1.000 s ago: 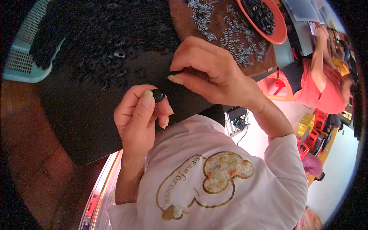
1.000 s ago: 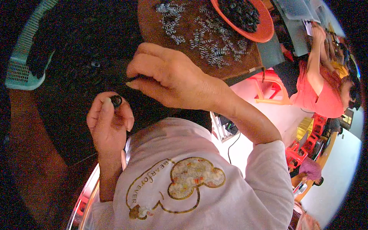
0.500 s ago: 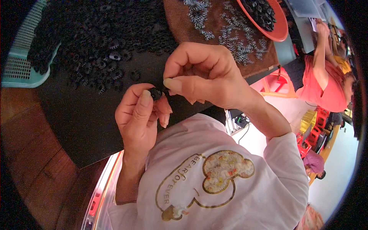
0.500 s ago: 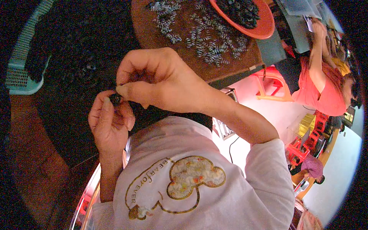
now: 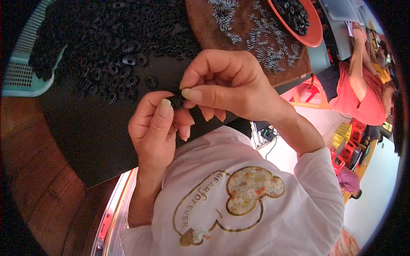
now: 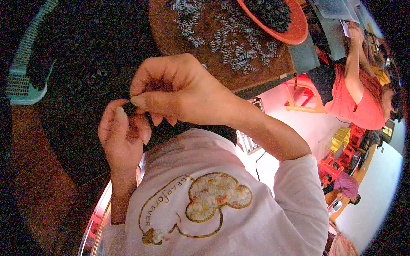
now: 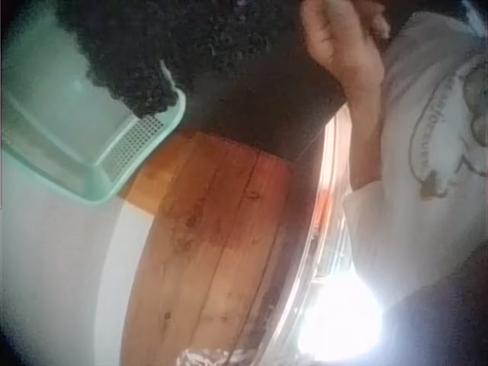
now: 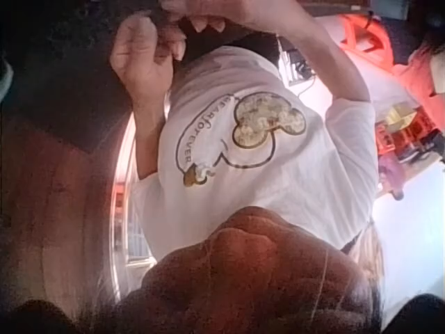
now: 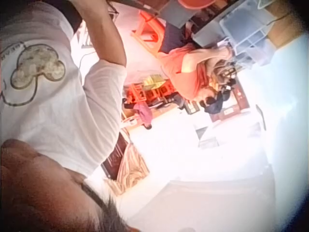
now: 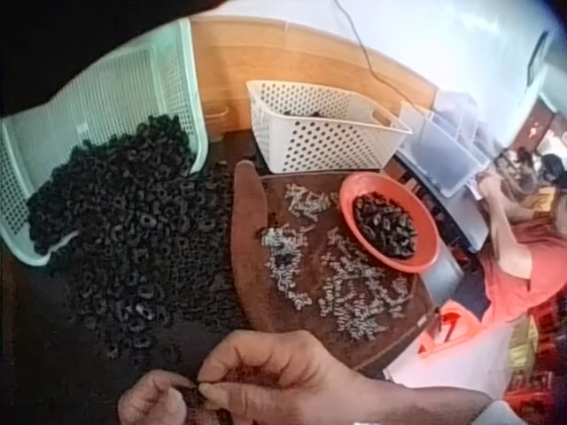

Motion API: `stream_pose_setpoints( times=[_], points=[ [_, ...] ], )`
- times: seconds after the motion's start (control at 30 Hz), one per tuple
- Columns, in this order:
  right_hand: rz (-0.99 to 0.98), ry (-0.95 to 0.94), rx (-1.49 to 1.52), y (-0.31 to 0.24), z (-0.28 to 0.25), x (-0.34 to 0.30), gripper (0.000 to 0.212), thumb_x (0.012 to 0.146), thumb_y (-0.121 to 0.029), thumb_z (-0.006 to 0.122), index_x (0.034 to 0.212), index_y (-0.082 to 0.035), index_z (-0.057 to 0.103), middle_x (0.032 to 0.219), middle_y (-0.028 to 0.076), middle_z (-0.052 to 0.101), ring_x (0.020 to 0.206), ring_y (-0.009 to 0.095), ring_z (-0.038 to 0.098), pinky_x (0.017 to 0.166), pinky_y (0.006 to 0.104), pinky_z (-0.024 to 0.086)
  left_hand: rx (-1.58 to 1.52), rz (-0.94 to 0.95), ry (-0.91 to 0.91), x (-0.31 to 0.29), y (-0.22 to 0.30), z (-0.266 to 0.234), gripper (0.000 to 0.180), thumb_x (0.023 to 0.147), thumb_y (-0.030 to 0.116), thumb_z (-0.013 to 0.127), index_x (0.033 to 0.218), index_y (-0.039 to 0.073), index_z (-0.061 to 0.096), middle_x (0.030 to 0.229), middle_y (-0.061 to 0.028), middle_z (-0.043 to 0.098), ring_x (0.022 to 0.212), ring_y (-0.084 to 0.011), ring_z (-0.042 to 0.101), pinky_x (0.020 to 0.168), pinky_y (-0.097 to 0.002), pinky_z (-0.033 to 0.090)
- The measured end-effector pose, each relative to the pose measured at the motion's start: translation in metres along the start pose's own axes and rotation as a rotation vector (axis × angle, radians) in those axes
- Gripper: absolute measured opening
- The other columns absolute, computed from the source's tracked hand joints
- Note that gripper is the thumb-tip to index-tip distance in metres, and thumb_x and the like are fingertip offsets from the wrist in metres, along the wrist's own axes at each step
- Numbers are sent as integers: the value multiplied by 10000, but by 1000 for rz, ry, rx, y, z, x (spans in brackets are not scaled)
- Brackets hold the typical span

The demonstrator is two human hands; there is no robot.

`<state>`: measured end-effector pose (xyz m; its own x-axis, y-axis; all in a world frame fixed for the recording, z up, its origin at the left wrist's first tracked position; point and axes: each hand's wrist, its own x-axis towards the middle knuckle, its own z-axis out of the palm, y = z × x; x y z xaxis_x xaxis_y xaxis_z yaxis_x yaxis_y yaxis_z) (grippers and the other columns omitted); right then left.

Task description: Manually assembling small silver rings into black plastic components at a workshop workbench.

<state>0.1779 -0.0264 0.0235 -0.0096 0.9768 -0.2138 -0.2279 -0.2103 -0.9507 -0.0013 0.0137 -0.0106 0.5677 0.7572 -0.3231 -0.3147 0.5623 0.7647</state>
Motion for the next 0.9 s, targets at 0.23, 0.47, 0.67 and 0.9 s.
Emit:
stream_pose_setpoints(
  times=[0.23,0.47,0.67,0.9],
  points=[
    [-49,-16,-28,2,-2,-4,38,859,-25,638,874,-13,605,745,16,630,553,29,551,437,161,411,158,41,-99,-3,1,-1,199,957,196,521,978,1,553,698,-61,604,557,-70,481,519,-205,400],
    [-26,-63,-4,3,-4,-6,35,863,-15,629,860,-3,597,735,31,623,530,41,539,436,167,397,179,30,-90,-3,1,0,203,951,191,528,973,-9,562,700,-59,610,545,-57,471,505,-200,393],
    [31,-97,23,3,-7,-8,42,865,-10,624,845,3,590,733,37,617,527,49,536,439,176,393,238,30,-97,-3,1,-1,197,947,170,528,985,-17,573,697,-60,613,542,-55,471,496,-197,386],
    [-12,-98,-23,4,-6,-11,68,852,-66,611,819,-16,579,656,12,592,552,62,541,476,207,434,285,-7,-79,-6,4,2,196,941,176,539,960,-13,590,696,-51,610,540,-48,464,497,-189,381]
  ],
)
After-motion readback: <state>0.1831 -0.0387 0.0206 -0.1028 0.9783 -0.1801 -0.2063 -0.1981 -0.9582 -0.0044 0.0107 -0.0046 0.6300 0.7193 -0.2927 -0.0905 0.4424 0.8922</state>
